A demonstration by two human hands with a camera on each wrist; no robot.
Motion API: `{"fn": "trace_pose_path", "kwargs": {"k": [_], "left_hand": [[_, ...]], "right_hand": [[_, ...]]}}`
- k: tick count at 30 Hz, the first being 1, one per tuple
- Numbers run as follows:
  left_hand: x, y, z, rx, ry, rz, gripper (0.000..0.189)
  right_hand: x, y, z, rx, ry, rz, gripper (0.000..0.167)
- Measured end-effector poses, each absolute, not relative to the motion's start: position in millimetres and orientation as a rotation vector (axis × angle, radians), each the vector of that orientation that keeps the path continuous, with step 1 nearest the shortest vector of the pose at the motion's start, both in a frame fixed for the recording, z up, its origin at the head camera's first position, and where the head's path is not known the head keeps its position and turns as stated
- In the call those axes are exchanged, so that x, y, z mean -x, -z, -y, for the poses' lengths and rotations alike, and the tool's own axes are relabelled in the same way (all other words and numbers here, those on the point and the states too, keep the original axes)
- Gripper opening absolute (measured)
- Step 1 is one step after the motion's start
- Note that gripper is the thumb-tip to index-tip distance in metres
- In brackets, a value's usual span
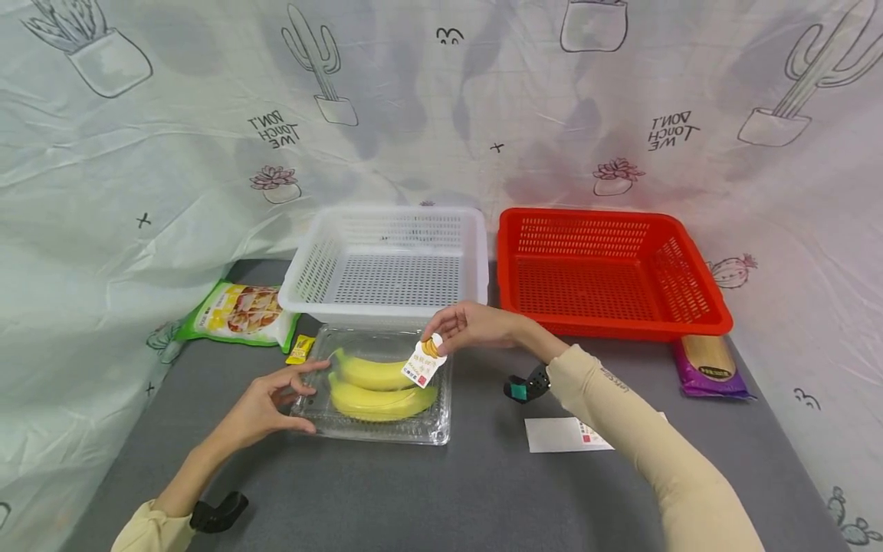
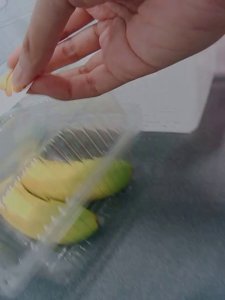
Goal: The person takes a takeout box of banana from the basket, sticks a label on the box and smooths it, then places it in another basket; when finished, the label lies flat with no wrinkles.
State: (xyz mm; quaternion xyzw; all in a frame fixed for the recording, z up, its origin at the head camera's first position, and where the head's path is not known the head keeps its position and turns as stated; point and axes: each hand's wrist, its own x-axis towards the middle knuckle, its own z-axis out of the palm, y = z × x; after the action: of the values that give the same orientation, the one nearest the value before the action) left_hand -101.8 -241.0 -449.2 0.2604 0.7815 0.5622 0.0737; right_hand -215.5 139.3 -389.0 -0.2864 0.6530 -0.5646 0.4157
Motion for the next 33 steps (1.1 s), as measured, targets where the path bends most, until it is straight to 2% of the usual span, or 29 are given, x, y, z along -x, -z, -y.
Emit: {"fn": "trace_pose_path", "kwargs": {"k": [19,33], "left_hand": [[101,452,240,-0.742,-1.686,-2.356,0.043],[100,450,239,-0.696,-1.682,-2.356,0.044]], "right_hand": [[246,378,-75,0.871,1.14,-1.482,0.031],[243,378,-43,0.894,1.045,-1.56,0.03]]}}
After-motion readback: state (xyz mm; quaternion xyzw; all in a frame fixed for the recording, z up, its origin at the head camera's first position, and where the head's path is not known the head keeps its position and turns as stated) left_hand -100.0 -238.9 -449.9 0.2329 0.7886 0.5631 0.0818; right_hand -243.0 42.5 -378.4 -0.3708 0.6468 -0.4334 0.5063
